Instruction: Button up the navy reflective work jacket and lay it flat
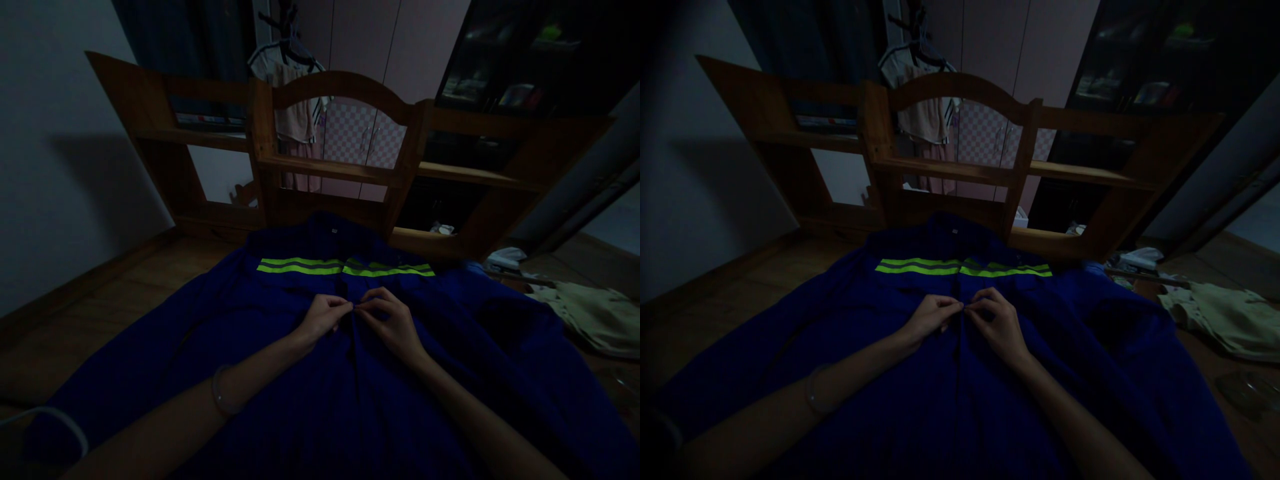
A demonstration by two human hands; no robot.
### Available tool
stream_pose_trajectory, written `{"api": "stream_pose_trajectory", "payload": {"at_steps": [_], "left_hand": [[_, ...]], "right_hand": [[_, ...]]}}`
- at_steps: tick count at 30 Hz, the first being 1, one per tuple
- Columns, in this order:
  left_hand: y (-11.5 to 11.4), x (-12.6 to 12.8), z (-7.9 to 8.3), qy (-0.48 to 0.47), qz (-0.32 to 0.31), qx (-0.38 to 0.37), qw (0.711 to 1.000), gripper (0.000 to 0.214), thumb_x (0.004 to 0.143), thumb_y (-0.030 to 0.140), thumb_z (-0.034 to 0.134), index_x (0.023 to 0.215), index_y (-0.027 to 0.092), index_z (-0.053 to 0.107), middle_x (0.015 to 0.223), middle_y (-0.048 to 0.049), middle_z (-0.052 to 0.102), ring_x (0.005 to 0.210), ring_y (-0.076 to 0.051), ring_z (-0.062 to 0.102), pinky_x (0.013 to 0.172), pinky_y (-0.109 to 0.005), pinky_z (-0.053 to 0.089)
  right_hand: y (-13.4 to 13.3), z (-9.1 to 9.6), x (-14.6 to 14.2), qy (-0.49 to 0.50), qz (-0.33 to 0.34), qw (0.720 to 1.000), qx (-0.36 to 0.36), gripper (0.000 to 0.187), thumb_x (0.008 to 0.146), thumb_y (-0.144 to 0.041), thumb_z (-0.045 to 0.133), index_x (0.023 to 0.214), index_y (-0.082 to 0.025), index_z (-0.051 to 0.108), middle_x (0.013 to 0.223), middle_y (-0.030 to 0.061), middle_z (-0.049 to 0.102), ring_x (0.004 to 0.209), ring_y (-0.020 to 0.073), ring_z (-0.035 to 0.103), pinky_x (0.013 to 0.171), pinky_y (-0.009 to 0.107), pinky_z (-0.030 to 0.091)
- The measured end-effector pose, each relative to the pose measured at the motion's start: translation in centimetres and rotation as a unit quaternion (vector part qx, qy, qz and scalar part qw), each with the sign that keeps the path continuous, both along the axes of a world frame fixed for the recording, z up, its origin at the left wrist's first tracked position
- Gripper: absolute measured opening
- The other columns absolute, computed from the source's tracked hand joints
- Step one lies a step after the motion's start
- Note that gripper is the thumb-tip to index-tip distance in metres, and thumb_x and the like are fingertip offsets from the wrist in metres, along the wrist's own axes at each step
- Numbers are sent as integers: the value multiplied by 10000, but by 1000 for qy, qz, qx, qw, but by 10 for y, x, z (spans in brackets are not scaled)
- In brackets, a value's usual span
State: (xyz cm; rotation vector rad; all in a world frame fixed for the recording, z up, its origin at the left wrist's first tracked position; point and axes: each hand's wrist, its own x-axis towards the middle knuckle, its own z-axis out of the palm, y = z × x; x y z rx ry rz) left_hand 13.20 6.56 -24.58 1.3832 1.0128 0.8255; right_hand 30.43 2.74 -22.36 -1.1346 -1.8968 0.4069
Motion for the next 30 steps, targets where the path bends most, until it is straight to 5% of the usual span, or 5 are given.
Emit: {"api": "stream_pose_trajectory", "payload": {"at_steps": [7,12,16,24,30], "left_hand": [[2,1,-4,-7,1,-10,1000,317,752,447,560,719,135,599,442,56,409,345,-54,360,353,-182,217],[1,1,-2,-12,-5,-7,1000,297,761,439,550,726,145,575,439,65,387,345,-56,354,359,-174,257],[-1,4,-2,-2,-22,8,1000,350,773,506,511,736,159,538,436,67,387,347,-74,370,373,-186,303],[-1,4,-6,128,16,189,974,355,702,500,602,698,146,571,626,-1,558,573,-115,519,503,-202,344],[9,-2,-9,85,-123,47,988,321,748,465,537,713,147,516,496,17,504,386,-100,461,409,-199,353]], "right_hand": [[1,3,0,25,-7,1000,-5,73,830,-243,593,812,-201,650,939,33,573,853,158,569,774,278,455],[9,-1,6,140,-17,987,-71,158,819,-337,604,812,-181,633,944,45,581,710,139,573,608,247,458],[12,3,16,237,-36,963,-120,224,835,-374,579,936,-177,610,682,-2,567,570,117,531,575,238,437],[15,5,24,244,-49,959,-137,308,848,-448,526,884,-156,618,600,-6,557,560,134,546,568,244,432],[15,4,27,211,-76,968,-107,333,846,-465,519,884,-149,616,602,3,572,565,141,551,565,244,421]]}}
